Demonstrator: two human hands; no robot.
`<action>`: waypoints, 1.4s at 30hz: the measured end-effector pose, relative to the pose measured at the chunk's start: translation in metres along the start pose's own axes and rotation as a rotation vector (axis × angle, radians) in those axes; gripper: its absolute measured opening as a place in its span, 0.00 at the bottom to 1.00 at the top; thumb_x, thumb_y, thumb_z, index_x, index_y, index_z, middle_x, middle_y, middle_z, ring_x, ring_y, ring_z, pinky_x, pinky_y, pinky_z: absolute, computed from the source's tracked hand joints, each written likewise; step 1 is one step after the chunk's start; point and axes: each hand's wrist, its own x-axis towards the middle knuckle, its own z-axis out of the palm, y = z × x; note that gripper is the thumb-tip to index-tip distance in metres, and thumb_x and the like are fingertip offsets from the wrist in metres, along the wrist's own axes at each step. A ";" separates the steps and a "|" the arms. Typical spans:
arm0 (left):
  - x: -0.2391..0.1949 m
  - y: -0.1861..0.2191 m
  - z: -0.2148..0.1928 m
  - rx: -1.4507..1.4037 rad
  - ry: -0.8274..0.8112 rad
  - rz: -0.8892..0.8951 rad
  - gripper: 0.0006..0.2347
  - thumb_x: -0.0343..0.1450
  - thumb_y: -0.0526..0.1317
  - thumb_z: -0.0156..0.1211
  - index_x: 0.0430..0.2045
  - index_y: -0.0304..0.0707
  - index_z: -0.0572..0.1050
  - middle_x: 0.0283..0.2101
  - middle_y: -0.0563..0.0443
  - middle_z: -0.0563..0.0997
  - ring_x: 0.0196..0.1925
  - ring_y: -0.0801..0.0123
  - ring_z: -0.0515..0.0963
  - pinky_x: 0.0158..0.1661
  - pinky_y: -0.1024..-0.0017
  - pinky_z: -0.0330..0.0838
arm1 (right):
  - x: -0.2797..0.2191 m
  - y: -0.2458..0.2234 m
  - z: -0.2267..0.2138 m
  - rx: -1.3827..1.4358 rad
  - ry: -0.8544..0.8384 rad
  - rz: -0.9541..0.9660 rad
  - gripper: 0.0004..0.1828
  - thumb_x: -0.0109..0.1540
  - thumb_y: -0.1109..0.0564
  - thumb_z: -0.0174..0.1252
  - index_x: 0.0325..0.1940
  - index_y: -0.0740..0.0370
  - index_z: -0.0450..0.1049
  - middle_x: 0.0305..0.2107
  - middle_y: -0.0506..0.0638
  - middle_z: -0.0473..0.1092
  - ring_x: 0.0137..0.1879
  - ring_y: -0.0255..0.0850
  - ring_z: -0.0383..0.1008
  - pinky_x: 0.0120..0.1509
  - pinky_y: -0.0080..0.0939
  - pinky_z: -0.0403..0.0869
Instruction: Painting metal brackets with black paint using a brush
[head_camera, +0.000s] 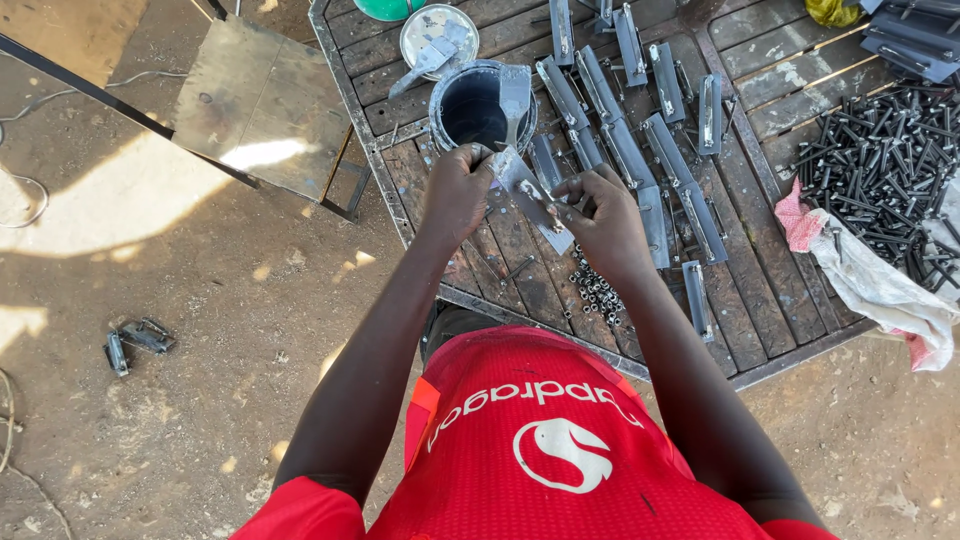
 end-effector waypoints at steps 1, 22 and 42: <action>-0.001 -0.003 0.001 0.001 0.000 0.000 0.07 0.75 0.37 0.56 0.32 0.41 0.81 0.28 0.45 0.82 0.32 0.64 0.80 0.36 0.62 0.73 | 0.000 0.000 0.001 0.001 0.000 0.000 0.06 0.63 0.65 0.64 0.44 0.60 0.79 0.33 0.54 0.67 0.35 0.42 0.69 0.39 0.43 0.72; 0.002 -0.017 0.004 -0.015 0.252 -0.267 0.09 0.69 0.43 0.60 0.31 0.36 0.82 0.31 0.41 0.83 0.37 0.54 0.83 0.35 0.54 0.72 | -0.043 0.075 0.032 0.599 0.309 0.546 0.04 0.72 0.54 0.47 0.43 0.52 0.64 0.26 0.41 0.64 0.28 0.30 0.65 0.30 0.29 0.63; 0.036 -0.120 0.022 -0.374 0.484 -0.563 0.12 0.68 0.38 0.58 0.32 0.20 0.77 0.20 0.32 0.75 0.16 0.53 0.78 0.15 0.68 0.61 | -0.008 0.119 0.080 0.281 0.081 0.428 0.18 0.74 0.48 0.51 0.41 0.63 0.76 0.19 0.49 0.71 0.22 0.40 0.73 0.26 0.39 0.67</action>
